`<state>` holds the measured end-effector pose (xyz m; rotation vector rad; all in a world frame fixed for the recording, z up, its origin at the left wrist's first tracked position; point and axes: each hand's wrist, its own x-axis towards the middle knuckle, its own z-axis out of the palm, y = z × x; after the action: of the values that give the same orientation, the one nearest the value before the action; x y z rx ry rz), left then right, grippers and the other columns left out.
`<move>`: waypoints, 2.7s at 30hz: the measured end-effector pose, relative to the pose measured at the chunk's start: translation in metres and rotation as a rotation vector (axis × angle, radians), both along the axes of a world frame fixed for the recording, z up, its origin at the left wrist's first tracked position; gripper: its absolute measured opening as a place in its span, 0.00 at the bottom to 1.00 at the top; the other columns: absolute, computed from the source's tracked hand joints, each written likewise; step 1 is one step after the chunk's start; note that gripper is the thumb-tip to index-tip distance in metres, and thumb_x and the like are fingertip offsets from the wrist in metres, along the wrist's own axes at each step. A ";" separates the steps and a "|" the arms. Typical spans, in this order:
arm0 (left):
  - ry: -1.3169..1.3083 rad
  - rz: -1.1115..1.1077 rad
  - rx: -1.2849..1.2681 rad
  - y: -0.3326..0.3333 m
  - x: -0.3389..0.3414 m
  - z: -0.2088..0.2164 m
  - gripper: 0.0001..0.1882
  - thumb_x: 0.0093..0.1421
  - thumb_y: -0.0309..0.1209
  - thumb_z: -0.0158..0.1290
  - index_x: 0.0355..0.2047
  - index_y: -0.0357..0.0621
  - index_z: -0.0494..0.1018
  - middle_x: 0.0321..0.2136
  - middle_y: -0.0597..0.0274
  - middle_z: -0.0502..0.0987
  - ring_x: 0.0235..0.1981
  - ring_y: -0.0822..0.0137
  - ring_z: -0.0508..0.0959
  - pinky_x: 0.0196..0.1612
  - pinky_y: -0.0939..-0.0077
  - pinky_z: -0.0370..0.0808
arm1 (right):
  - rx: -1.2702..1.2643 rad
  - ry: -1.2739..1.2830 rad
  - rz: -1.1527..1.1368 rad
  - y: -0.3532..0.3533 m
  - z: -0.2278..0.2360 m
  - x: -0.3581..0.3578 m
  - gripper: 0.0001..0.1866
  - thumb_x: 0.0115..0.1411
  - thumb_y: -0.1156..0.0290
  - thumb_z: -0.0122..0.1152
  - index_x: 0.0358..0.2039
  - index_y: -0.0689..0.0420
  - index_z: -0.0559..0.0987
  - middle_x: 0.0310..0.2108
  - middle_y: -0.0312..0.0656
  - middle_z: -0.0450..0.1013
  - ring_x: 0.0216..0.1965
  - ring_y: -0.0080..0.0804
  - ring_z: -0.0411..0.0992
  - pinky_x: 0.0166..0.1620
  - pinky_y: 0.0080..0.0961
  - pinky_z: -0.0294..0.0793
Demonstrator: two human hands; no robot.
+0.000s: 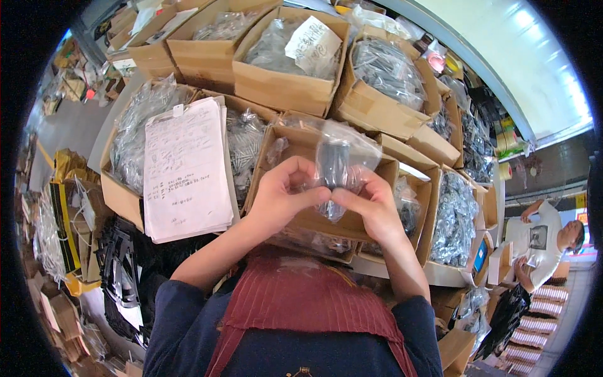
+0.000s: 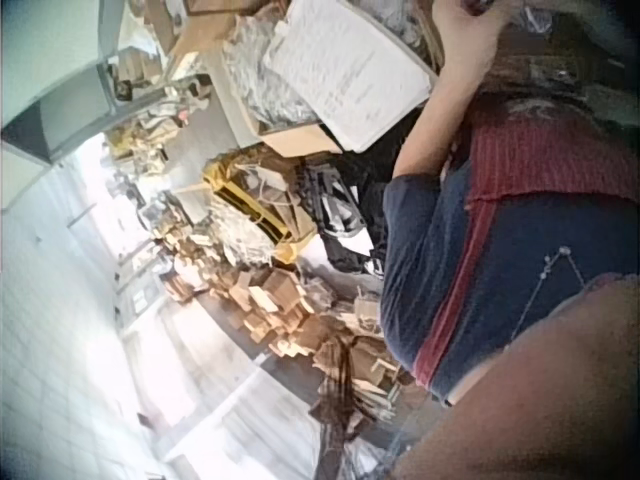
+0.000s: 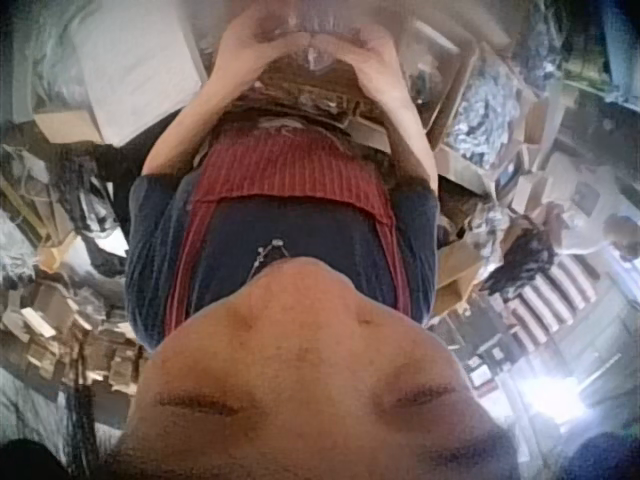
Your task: The person sorts small black hardware components from a cardboard box into clear plastic bags. They repeatedly pick up the items, place them into bags, and seal them. The person also handles a stack of papers and moves a cardboard box to the side.
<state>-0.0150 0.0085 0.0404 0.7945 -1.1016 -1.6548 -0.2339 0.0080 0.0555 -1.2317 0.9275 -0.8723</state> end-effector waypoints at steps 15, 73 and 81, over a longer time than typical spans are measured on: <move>0.139 -0.026 0.182 -0.005 0.001 0.005 0.13 0.68 0.30 0.56 0.48 0.34 0.78 0.38 0.55 0.83 0.34 0.64 0.84 0.37 0.72 0.84 | 0.071 -0.208 -0.278 -0.002 0.005 -0.013 0.19 0.58 0.81 0.67 0.51 0.62 0.78 0.41 0.36 0.81 0.38 0.20 0.78 0.44 0.19 0.76; -0.097 -0.085 -0.007 0.005 -0.009 -0.022 0.17 0.59 0.17 0.61 0.49 0.36 0.77 0.41 0.66 0.80 0.41 0.76 0.78 0.47 0.79 0.76 | -0.119 -0.088 -0.221 0.016 -0.002 0.006 0.15 0.60 0.84 0.65 0.48 0.61 0.79 0.41 0.32 0.79 0.43 0.19 0.74 0.47 0.19 0.74; -0.165 0.149 -0.163 -0.003 0.022 -0.001 0.11 0.67 0.20 0.52 0.48 0.42 0.77 0.43 0.68 0.80 0.43 0.77 0.77 0.45 0.81 0.74 | -0.344 -0.212 -0.706 0.028 0.018 -0.044 0.11 0.52 0.84 0.68 0.34 0.56 0.80 0.29 0.28 0.75 0.32 0.17 0.72 0.34 0.17 0.68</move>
<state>0.0068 0.0057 0.0398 0.8957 -1.2438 -1.3763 -0.2780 0.0362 0.0735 -1.0665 1.0823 -1.7461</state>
